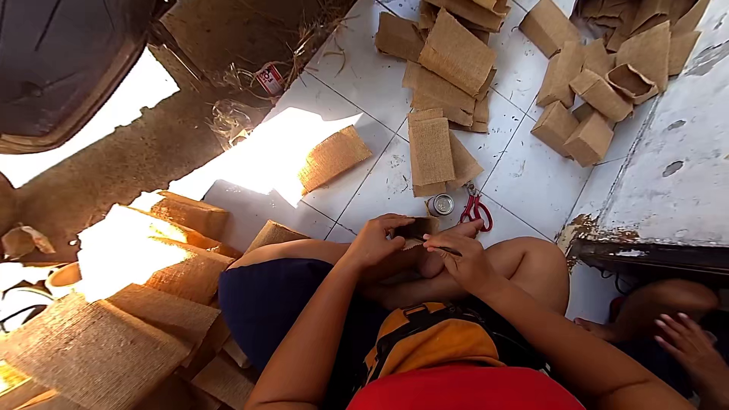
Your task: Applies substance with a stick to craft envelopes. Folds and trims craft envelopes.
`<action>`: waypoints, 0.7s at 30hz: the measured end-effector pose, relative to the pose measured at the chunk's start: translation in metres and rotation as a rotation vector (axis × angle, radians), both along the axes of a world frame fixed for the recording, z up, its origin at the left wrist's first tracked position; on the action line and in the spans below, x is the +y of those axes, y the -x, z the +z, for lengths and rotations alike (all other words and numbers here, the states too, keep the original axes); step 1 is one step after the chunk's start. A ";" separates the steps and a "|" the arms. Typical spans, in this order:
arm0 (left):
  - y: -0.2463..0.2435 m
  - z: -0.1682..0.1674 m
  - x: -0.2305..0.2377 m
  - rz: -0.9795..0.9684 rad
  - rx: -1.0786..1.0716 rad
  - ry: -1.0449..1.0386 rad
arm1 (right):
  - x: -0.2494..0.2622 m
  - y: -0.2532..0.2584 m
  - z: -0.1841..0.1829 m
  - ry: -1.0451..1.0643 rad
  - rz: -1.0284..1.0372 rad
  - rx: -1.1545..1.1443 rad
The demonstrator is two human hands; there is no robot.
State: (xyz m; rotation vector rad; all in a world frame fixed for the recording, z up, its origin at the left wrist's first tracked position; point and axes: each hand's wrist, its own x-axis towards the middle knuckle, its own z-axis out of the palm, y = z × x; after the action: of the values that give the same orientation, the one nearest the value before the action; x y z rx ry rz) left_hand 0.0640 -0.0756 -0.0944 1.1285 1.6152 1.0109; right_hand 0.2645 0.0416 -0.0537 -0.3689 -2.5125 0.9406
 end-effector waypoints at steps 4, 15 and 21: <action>0.001 0.001 0.002 -0.029 0.043 -0.009 | -0.003 -0.001 0.013 -0.058 -0.059 0.028; -0.002 -0.002 0.003 -0.060 0.097 -0.022 | 0.015 -0.010 0.023 -0.083 -0.156 -0.024; 0.003 -0.020 -0.002 -0.067 0.128 -0.019 | 0.017 -0.002 0.015 0.024 -0.151 -0.176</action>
State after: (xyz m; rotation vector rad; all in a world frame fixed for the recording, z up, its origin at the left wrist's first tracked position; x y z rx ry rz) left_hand 0.0614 -0.0780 -0.1140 1.2741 1.6588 0.9284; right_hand 0.2669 0.0587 -0.0383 -0.6663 -2.5877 0.9147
